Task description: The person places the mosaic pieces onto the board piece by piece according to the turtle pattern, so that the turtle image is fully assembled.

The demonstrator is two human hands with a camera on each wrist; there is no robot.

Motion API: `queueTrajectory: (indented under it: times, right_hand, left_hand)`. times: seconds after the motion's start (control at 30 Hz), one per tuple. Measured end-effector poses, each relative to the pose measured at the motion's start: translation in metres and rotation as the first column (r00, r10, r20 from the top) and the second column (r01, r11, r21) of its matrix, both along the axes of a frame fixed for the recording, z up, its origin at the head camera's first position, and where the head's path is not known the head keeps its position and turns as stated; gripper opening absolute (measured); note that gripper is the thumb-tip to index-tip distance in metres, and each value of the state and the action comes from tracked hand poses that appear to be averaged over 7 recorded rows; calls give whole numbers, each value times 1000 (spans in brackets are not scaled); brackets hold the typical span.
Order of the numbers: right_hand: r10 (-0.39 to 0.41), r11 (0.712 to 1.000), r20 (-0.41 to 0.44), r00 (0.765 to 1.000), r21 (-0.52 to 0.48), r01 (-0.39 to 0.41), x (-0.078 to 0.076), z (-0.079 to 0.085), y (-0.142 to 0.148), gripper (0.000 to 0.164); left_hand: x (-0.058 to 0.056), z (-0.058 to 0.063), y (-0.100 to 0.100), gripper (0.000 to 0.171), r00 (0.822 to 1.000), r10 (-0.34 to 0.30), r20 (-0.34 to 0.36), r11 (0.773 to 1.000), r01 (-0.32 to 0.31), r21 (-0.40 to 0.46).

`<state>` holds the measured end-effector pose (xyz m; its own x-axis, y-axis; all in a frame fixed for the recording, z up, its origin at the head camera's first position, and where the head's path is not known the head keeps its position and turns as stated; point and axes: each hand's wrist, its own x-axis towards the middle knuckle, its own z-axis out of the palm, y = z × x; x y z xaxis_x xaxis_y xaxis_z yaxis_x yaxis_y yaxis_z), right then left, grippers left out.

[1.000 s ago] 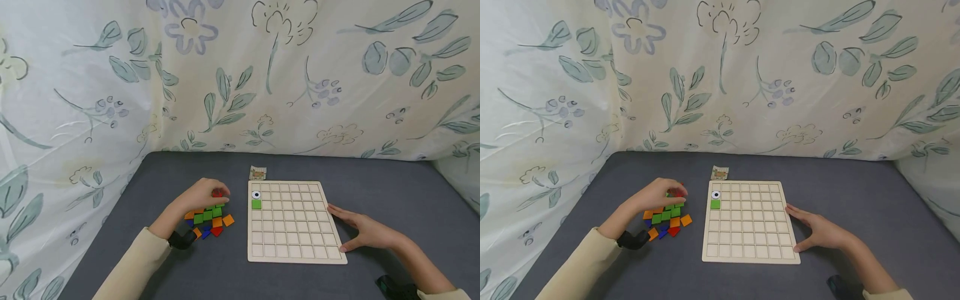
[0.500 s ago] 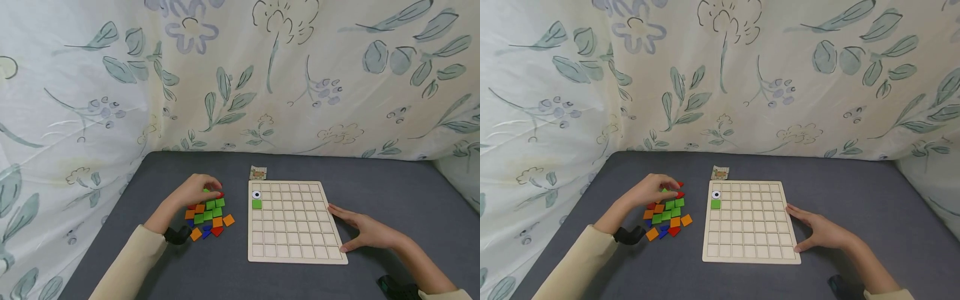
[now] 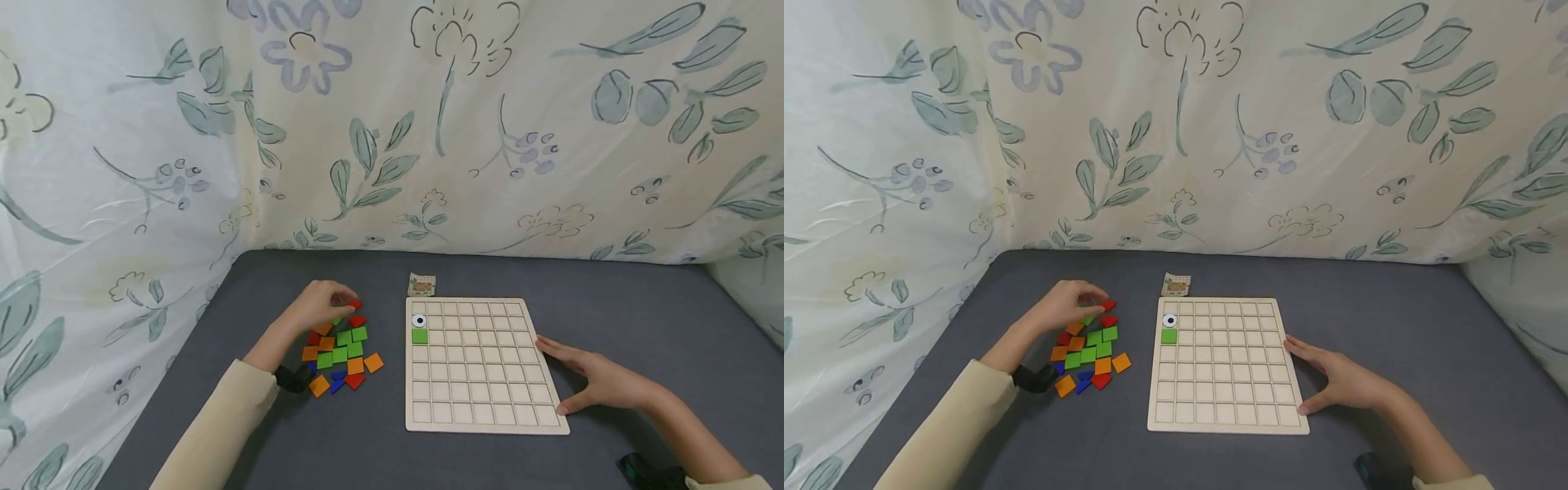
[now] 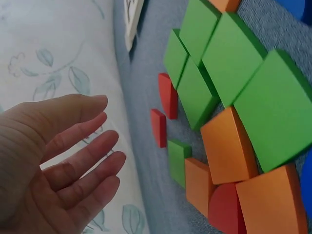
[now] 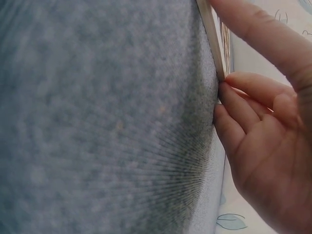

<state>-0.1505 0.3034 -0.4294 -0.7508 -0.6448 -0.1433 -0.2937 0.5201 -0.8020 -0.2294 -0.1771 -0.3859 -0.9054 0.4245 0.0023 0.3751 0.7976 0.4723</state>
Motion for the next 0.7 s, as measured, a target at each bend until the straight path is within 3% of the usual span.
queueTrajectory:
  times: [0.43,0.7]
  right_hand:
    - [4,1000,-10,1000,18,-4,2,2,-1,97]
    - [5,1000,-8,1000,8,-4,2,1,0,97]
  left_hand:
    - [-13,-7,-3,33,999,40,35,998,-38,-44]
    - [-14,-14,7,40,996,59,71,996,-54,-73]
